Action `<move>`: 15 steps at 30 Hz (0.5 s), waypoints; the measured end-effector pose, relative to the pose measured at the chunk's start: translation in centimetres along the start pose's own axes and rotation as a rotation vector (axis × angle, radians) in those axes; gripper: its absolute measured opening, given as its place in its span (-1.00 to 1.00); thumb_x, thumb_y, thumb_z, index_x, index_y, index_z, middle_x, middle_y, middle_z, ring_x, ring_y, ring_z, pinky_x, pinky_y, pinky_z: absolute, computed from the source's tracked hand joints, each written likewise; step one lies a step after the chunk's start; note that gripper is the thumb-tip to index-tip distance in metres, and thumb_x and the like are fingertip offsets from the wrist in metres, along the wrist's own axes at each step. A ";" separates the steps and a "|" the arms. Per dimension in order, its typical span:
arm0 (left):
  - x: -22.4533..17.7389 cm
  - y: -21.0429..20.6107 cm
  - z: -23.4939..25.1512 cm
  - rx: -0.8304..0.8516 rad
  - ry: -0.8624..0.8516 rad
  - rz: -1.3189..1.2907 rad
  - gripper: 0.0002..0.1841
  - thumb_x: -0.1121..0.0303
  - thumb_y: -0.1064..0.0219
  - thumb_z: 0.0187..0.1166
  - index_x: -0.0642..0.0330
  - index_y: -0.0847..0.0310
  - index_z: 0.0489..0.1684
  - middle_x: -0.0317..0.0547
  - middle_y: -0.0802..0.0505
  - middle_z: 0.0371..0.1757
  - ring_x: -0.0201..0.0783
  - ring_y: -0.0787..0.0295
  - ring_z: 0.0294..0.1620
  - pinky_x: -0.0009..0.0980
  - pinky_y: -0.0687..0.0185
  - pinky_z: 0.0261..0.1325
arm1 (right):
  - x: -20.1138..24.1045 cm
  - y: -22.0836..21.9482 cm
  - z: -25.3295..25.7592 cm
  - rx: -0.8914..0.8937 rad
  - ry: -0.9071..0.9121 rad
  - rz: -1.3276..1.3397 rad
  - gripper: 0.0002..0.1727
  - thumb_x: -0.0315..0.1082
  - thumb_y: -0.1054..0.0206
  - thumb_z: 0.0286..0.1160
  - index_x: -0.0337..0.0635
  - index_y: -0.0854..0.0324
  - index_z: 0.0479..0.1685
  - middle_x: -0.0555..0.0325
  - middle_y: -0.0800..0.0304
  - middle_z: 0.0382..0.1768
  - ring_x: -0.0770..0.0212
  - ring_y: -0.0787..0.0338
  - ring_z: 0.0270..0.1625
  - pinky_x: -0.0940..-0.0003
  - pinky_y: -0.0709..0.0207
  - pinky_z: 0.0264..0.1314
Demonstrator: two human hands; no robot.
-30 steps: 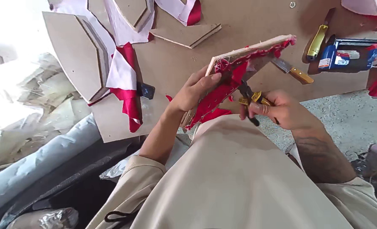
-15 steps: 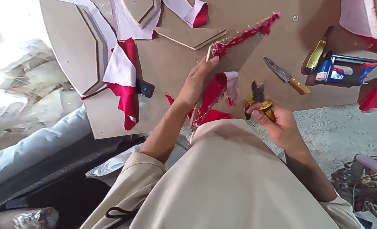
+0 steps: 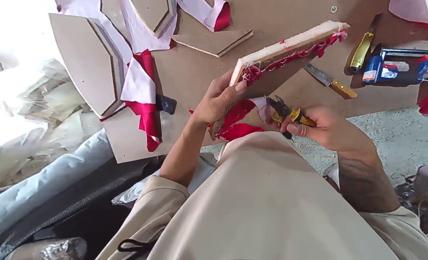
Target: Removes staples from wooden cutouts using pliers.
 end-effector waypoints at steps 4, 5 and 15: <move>-0.3 -0.6 0.1 0.041 -0.029 -0.081 -0.57 -0.06 -0.11 0.80 0.05 -0.55 0.32 -0.51 -0.77 -0.19 -0.67 -0.69 -0.25 -0.66 -0.69 -0.20 | 0.7 -0.1 -0.2 0.025 -0.053 0.019 -0.68 -0.04 -0.28 0.72 -0.09 -0.78 -0.06 0.32 -0.88 -0.16 0.48 -0.81 -0.11 0.51 -0.71 -0.01; -0.5 -0.6 0.1 0.047 -0.024 -0.088 -0.59 -0.04 -0.12 0.80 0.06 -0.55 0.31 -0.50 -0.75 -0.23 -0.66 -0.67 -0.29 -0.66 -0.68 -0.24 | 0.7 -0.1 -0.2 0.038 -0.056 0.028 -0.68 -0.05 -0.28 0.73 -0.10 -0.78 -0.05 0.29 -0.90 -0.13 0.44 -0.83 -0.07 0.48 -0.73 0.03; -0.3 -1.6 1.6 -0.108 0.204 -0.263 -0.61 0.16 0.09 0.88 0.17 -0.56 0.32 -0.27 -0.87 -0.04 -0.41 -0.83 -0.04 -0.35 -0.83 0.09 | 2.1 -2.4 0.1 -0.407 0.099 -0.440 -0.64 -0.14 -0.29 0.71 -0.28 -0.69 -0.32 0.09 -0.72 -0.41 0.30 -0.67 -0.48 0.38 -0.58 -0.49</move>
Point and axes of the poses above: each hand's wrist, its own z-axis towards the middle knuckle, its own y-axis out of the back of the hand, x = y × z, the point moved 5 cm from there along z, towards the middle knuckle
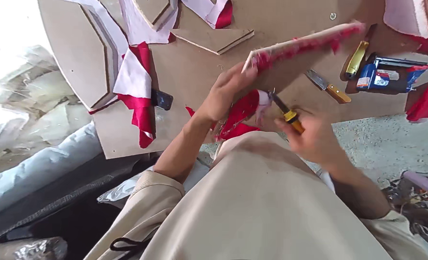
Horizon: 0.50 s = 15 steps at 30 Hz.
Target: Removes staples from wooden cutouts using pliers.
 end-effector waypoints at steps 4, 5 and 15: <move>0.1 0.2 0.6 -0.232 0.105 -0.008 -0.52 0.09 0.11 0.91 0.16 -0.42 0.58 -0.20 -0.82 0.23 -0.37 -0.79 0.21 -0.30 -0.78 0.30 | 0.2 -0.2 0.3 -0.143 0.125 -0.174 -0.65 -0.16 -0.33 0.68 -0.33 -0.71 -0.28 -0.02 -0.76 -0.32 0.24 -0.73 -0.37 0.34 -0.65 -0.36; 0.1 0.5 0.5 -0.226 0.115 0.011 -0.47 0.04 0.12 0.90 0.13 -0.31 0.69 -0.20 -0.77 0.35 -0.37 -0.75 0.30 -0.30 -0.73 0.37 | -0.2 0.1 0.0 -0.131 0.070 -0.084 -0.66 -0.14 -0.32 0.71 -0.30 -0.74 -0.19 0.04 -0.80 -0.27 0.30 -0.76 -0.30 0.36 -0.69 -0.28; 5.2 0.7 0.1 -0.248 0.388 -0.240 -0.38 -0.21 0.19 0.85 -0.04 -0.40 0.65 -0.02 -0.89 0.07 -0.20 -0.88 -0.12 -0.23 -0.85 -0.16 | -1.4 -0.8 -1.4 0.332 -0.267 0.344 -0.63 0.01 -0.24 0.75 -0.09 -0.77 -0.02 0.27 -0.91 -0.10 0.37 -0.86 -0.03 0.32 -0.76 0.08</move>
Point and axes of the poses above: each hand's wrist, its own z-axis towards the middle knuckle, its own y-axis out of the back of the hand, x = y × z, the point moved 5 cm from there along z, towards the middle knuckle
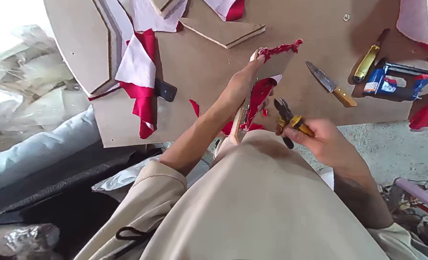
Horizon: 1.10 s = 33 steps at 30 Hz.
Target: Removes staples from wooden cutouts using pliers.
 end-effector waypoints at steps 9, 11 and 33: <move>-1.5 -1.4 -2.3 0.125 0.086 0.104 -0.45 -0.09 0.26 0.91 0.03 -0.54 0.40 -0.12 -0.86 -0.07 -0.28 -0.87 -0.19 -0.32 -0.87 -0.25 | -1.6 0.7 1.3 0.140 -0.084 0.305 -0.71 -0.24 -0.24 0.76 -0.31 -0.73 -0.08 0.00 -0.92 -0.08 0.09 -0.92 0.00 0.17 -0.84 0.18; -1.7 -1.2 -2.4 0.157 0.018 0.225 -0.43 -0.08 0.27 0.91 0.02 -0.48 0.55 -0.23 -0.82 0.24 -0.37 -0.80 0.20 -0.32 -0.80 0.22 | -1.6 0.7 1.3 0.164 -0.083 0.309 -0.71 -0.25 -0.23 0.75 -0.31 -0.74 -0.09 0.00 -0.92 -0.08 0.11 -0.92 0.01 0.17 -0.83 0.19; -2.1 -1.2 -0.7 0.125 -0.020 0.144 -0.45 -0.04 0.22 0.92 0.03 -0.45 0.61 -0.22 -0.78 0.37 -0.34 -0.73 0.36 -0.27 -0.73 0.38 | -1.9 -1.5 1.6 0.058 0.023 0.201 -0.67 -0.15 -0.25 0.76 -0.26 -0.75 0.02 0.12 -0.93 -0.04 0.20 -0.91 0.07 0.19 -0.80 0.24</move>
Point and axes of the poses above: each hand's wrist, its own z-axis towards the middle knuckle, its own y-axis out of the back of the hand, x = y × z, the point moved 5 cm from there along z, towards the middle knuckle
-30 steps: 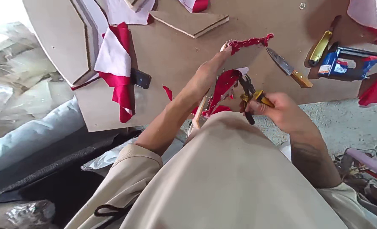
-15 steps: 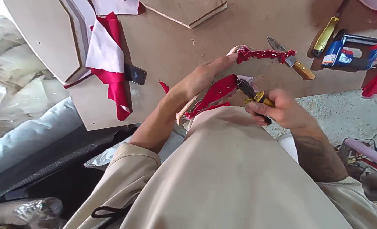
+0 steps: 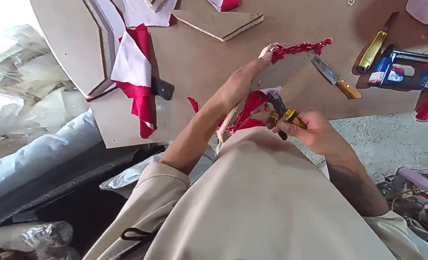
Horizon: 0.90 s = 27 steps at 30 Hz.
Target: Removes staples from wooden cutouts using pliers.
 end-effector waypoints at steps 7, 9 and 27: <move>-0.1 -0.4 -0.6 0.044 -0.042 0.222 -0.41 -0.05 0.14 0.90 0.08 -0.27 0.76 -0.24 -0.66 0.56 -0.42 -0.57 0.55 -0.31 -0.53 0.61 | 0.5 0.7 0.2 0.202 -0.166 0.247 -0.69 -0.26 -0.22 0.77 -0.38 -0.70 0.07 -0.07 -0.91 0.02 0.02 -0.92 0.09 0.13 -0.83 0.22; -0.2 -0.4 -0.6 0.066 -0.064 0.265 -0.38 -0.06 0.11 0.89 0.10 -0.18 0.81 -0.23 -0.61 0.61 -0.44 -0.51 0.60 -0.33 -0.46 0.67 | 0.5 0.8 0.4 0.217 -0.170 0.284 -0.69 -0.27 -0.22 0.77 -0.38 -0.71 0.05 -0.09 -0.91 -0.02 0.02 -0.92 0.06 0.14 -0.84 0.20; 0.3 0.0 1.1 -0.159 0.034 -0.262 -0.51 -0.06 0.10 0.87 0.07 -0.58 0.34 -0.10 -0.87 -0.03 -0.25 -0.88 -0.10 -0.26 -0.88 -0.11 | 0.3 -1.4 0.7 -0.534 0.404 -0.767 -0.69 -0.25 -0.37 0.58 -0.34 -0.72 -0.40 -0.15 -0.82 -0.21 0.15 -0.80 -0.31 0.34 -0.71 -0.27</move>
Point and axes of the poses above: each hand's wrist, its own z-axis towards the middle knuckle, its own y-axis out of the back of the hand, x = y × z, the point moved 5 cm from there along z, towards the middle knuckle
